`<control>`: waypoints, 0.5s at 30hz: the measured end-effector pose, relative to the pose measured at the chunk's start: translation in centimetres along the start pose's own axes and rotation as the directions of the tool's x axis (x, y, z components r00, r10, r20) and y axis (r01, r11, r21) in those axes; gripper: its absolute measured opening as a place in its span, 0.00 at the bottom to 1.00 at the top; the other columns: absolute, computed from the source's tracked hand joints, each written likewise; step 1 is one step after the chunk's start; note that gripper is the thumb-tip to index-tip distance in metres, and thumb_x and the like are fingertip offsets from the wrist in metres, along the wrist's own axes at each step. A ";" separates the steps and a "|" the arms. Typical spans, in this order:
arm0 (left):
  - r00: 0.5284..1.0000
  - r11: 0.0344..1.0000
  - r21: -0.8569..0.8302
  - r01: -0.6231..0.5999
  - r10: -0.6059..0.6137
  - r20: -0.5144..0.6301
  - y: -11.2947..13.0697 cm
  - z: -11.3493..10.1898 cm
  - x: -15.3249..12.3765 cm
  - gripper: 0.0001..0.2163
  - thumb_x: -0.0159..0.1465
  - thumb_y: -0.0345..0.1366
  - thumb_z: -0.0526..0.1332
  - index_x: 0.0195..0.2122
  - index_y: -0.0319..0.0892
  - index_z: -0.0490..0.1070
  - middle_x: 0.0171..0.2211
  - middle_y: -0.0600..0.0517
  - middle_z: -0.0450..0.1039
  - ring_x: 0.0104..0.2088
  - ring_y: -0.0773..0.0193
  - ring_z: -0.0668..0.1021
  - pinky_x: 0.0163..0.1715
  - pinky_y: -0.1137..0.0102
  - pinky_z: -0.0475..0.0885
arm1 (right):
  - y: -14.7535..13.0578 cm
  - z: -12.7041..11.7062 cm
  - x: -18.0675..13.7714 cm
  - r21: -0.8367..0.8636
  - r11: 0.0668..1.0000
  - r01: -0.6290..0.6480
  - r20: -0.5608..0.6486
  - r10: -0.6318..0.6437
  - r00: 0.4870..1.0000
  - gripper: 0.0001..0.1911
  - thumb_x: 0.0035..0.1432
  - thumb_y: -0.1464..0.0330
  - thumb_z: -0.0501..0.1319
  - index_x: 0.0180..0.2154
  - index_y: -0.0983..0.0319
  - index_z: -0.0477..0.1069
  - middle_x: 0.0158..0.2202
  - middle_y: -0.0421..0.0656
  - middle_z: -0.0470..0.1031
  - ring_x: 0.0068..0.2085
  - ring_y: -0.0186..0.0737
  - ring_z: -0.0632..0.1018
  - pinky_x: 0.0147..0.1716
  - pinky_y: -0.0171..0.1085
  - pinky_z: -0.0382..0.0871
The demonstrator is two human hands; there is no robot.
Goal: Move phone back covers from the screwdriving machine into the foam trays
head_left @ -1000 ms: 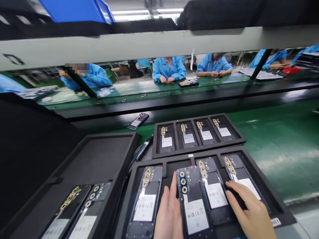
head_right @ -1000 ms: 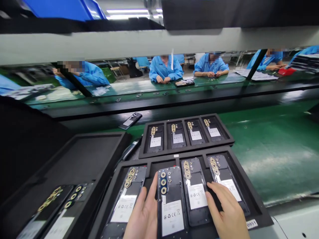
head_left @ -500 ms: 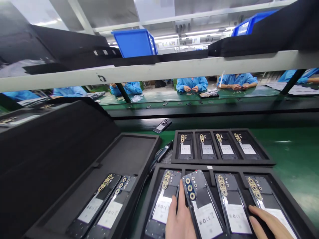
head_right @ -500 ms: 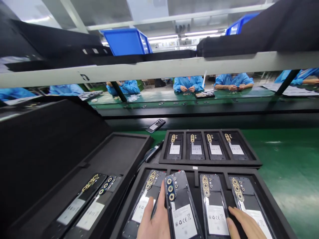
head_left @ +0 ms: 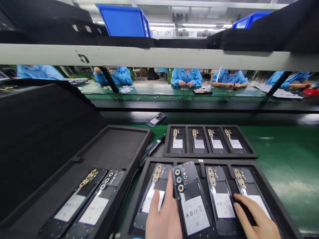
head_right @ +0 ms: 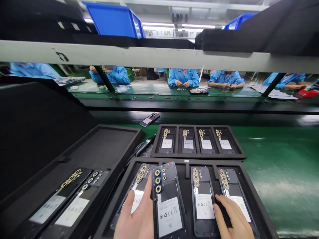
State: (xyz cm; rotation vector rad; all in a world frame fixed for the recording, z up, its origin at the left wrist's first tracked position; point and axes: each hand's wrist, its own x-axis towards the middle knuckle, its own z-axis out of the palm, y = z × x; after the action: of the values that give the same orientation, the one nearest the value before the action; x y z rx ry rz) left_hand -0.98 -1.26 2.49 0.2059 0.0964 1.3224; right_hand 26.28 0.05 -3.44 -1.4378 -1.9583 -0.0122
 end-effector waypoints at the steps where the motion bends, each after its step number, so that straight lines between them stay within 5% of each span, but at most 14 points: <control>1: 1.000 1.000 -0.004 -0.005 0.005 0.007 0.2 0.2 0.0 0.29 0.66 0.59 0.40 0.67 0.57 0.47 0.70 0.58 0.48 0.71 0.54 0.42 0.68 0.52 0.28 | -0.1 0.0 0.0 -0.012 1.000 0.003 0.000 -0.003 1.000 0.14 0.63 0.58 0.59 0.46 0.57 0.75 0.45 0.41 0.81 0.42 0.42 0.82 0.40 0.35 0.80; 15: 0.992 0.998 -0.003 -0.057 0.057 0.109 1.8 1.1 -0.5 0.30 0.67 0.59 0.39 0.65 0.53 0.57 0.69 0.55 0.54 0.71 0.55 0.44 0.68 0.54 0.28 | 0.2 0.0 -0.4 -0.023 0.999 -0.027 0.021 0.027 0.999 0.16 0.62 0.55 0.59 0.45 0.56 0.76 0.44 0.40 0.81 0.41 0.42 0.83 0.35 0.34 0.79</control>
State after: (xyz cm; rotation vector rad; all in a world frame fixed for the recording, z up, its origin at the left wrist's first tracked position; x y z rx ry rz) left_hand -2.62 -1.42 3.88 0.2822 -0.0013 1.3655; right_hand 26.47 -0.19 -3.70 -1.4845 -1.9618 -0.0066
